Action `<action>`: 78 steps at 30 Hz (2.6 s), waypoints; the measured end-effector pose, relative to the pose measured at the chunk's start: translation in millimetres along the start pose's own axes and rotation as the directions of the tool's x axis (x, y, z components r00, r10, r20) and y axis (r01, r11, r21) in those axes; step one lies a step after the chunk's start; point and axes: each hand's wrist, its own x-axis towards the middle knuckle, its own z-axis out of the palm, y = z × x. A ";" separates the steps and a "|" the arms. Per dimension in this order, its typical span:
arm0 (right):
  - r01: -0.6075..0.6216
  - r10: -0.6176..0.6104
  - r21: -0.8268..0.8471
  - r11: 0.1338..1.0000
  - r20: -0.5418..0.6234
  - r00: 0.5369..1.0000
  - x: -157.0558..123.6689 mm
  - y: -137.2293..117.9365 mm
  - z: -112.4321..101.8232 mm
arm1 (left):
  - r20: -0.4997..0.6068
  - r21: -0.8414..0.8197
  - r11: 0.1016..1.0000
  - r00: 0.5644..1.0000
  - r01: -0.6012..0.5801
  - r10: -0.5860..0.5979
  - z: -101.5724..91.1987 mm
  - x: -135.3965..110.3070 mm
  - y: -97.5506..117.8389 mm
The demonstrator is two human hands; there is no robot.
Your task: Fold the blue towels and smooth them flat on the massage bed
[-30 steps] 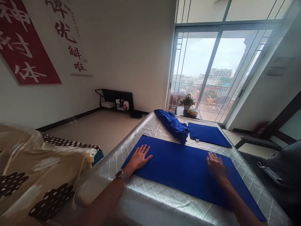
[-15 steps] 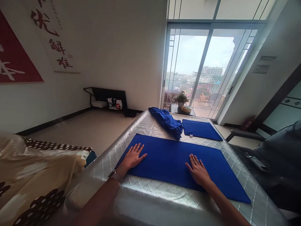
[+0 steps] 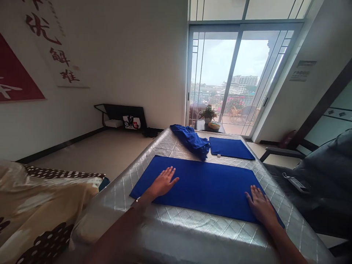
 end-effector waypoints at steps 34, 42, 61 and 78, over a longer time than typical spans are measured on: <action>0.341 -0.366 0.267 0.902 0.053 0.929 -41.1 -226.9 -48.0 | -0.071 0.131 0.967 0.975 0.218 -0.210 17.3 -89.4 -84.2; 0.097 -0.098 0.064 0.993 0.008 0.995 -29.7 -62.0 -5.5 | -0.086 0.124 0.972 0.979 0.197 -0.187 18.5 -88.9 -84.6; 0.018 -0.016 0.032 0.999 -0.057 0.998 -35.9 33.3 16.5 | 0.125 -0.152 0.935 0.932 -0.322 0.341 26.5 -18.6 93.1; 0.036 -0.029 0.078 0.996 -0.091 0.995 -33.8 47.0 32.2 | -0.057 0.128 0.935 0.944 0.329 -0.325 14.5 -94.1 -87.8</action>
